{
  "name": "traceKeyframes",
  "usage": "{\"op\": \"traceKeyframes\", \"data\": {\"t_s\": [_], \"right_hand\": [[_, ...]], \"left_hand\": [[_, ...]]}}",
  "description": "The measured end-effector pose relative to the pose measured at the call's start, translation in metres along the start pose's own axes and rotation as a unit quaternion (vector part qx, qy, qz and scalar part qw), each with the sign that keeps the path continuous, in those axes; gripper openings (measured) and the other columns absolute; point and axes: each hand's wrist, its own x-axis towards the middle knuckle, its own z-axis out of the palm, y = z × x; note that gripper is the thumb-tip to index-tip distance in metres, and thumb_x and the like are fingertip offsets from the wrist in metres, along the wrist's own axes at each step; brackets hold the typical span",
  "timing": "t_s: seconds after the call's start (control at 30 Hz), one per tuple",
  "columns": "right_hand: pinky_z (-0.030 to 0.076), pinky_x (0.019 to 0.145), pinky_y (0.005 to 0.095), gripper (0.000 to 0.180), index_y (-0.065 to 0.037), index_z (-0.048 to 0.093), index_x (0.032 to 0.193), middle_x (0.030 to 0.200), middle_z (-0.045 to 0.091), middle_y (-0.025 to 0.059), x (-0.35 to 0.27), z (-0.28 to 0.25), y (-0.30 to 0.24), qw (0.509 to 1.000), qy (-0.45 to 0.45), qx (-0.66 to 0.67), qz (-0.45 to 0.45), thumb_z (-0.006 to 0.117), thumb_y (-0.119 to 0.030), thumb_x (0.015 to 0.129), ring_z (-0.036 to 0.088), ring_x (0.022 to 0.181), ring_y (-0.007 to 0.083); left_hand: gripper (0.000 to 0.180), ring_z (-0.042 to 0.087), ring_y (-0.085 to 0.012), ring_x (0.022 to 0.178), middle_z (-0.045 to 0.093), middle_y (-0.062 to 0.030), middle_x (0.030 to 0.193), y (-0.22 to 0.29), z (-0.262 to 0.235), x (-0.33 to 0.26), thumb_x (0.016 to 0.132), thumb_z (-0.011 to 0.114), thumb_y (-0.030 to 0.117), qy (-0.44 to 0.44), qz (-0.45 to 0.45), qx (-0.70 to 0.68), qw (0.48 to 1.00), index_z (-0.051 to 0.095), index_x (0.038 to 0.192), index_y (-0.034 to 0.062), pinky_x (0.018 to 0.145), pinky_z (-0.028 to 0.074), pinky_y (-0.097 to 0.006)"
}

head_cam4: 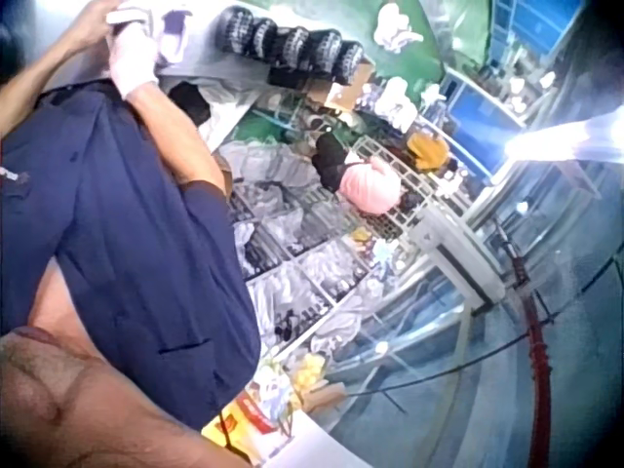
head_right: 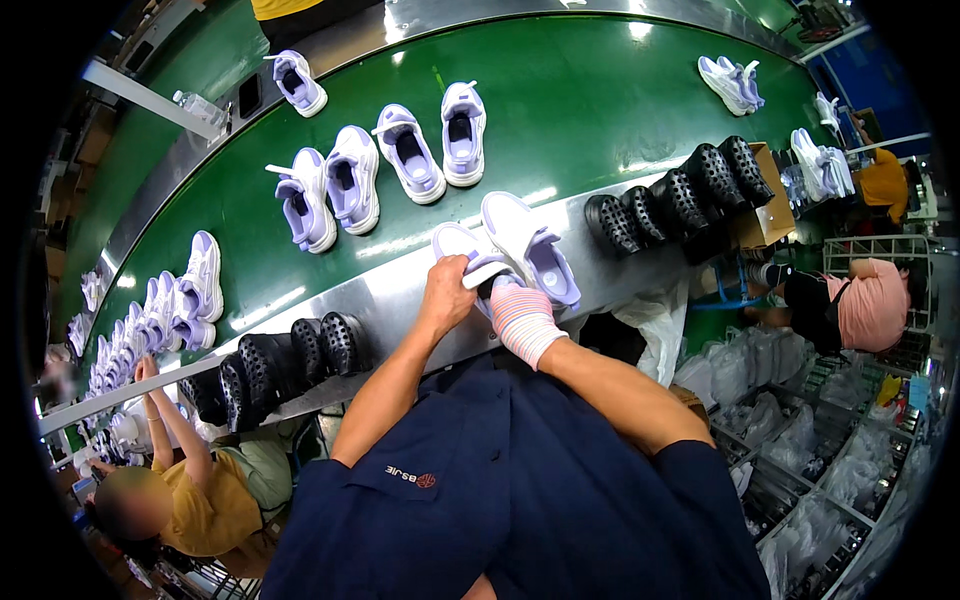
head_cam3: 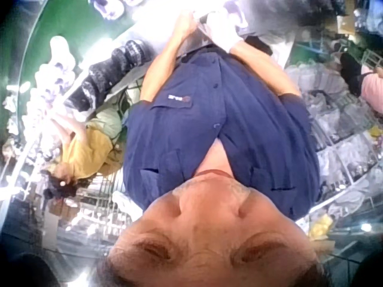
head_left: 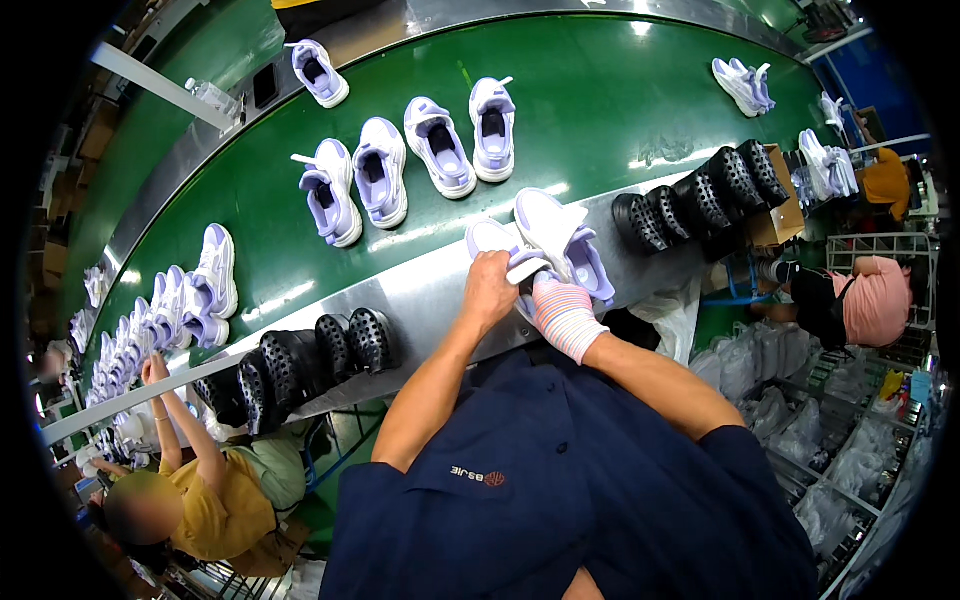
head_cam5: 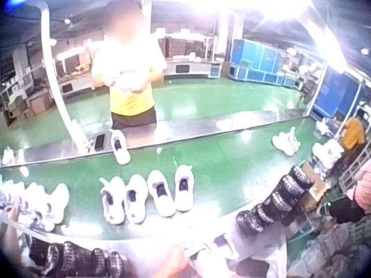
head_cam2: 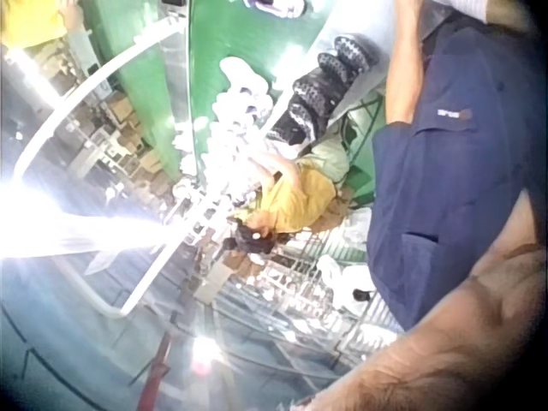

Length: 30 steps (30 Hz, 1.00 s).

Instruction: The person takes black shoes from a white bag and places them on a metal shelf next to a conveyor belt where other workers are handling white shoes. The person also handles the white shoes on the conveyor belt, picking them up and then placing them back down.

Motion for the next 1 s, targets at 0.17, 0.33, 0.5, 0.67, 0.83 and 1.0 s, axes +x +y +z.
{"op": "traceKeyframes", "data": {"t_s": [0.17,0.33,0.5,0.67,0.83,1.0], "right_hand": [[0.058,0.070,0.0484,0.020,-0.006,0.072,0.102,0.091,0.074,0.0193,0.011,0.009,0.011,0.996,0.049,0.041,-0.067,0.059,-0.019,0.092,0.074,0.082,0.0349],[0.056,0.081,0.0501,0.024,-0.005,0.070,0.107,0.095,0.073,0.0229,0.035,0.028,0.004,0.988,0.039,0.130,0.078,0.062,-0.020,0.091,0.071,0.091,0.0420],[0.057,0.079,0.0497,0.025,-0.004,0.069,0.112,0.093,0.073,0.0231,0.033,0.037,0.013,0.998,0.035,0.058,0.019,0.060,-0.016,0.092,0.072,0.091,0.0401],[0.057,0.076,0.0495,0.017,-0.004,0.072,0.097,0.094,0.072,0.0218,0.031,0.033,0.005,0.984,0.099,0.145,0.043,0.060,-0.010,0.088,0.071,0.087,0.0405],[0.056,0.086,0.0479,0.048,0.003,0.056,0.126,0.102,0.070,0.0264,-0.014,0.022,0.026,0.976,0.206,0.066,0.014,0.071,-0.014,0.084,0.069,0.097,0.0408],[0.057,0.082,0.0499,0.034,0.001,0.068,0.103,0.094,0.073,0.0247,0.033,0.020,0.023,0.979,0.029,0.123,0.162,0.071,-0.029,0.088,0.072,0.093,0.0418]], "left_hand": [[0.023,0.062,-0.0432,0.085,0.065,-0.0233,0.081,0.004,-0.001,0.003,0.084,0.075,0.017,-0.006,0.006,-0.019,1.000,0.066,0.082,-0.0049,0.077,0.049,-0.051],[0.028,0.060,-0.0416,0.081,0.064,-0.0227,0.079,-0.003,-0.006,0.009,0.086,0.075,0.021,0.009,0.012,-0.057,0.998,0.065,0.080,-0.0044,0.074,0.047,-0.050],[0.023,0.060,-0.0417,0.083,0.063,-0.0218,0.081,-0.008,-0.005,0.012,0.087,0.073,0.017,-0.007,0.018,-0.050,0.999,0.064,0.081,-0.0033,0.075,0.048,-0.049],[0.028,0.066,-0.0407,0.092,0.068,-0.0231,0.096,-0.007,-0.009,0.011,0.085,0.075,0.018,-0.006,-0.001,0.003,1.000,0.068,0.105,-0.0010,0.082,0.052,-0.046],[0.071,0.069,-0.0426,0.098,0.071,-0.0264,0.099,0.015,0.005,-0.028,0.082,0.077,0.026,0.029,-0.160,0.010,0.987,0.046,0.140,-0.0024,0.086,0.054,-0.047],[0.098,0.071,-0.0472,0.086,0.071,-0.0305,0.093,0.018,0.032,-0.029,0.082,0.068,0.018,-0.022,-0.269,-0.022,0.963,0.012,0.161,-0.0002,0.077,0.056,-0.052]]}}
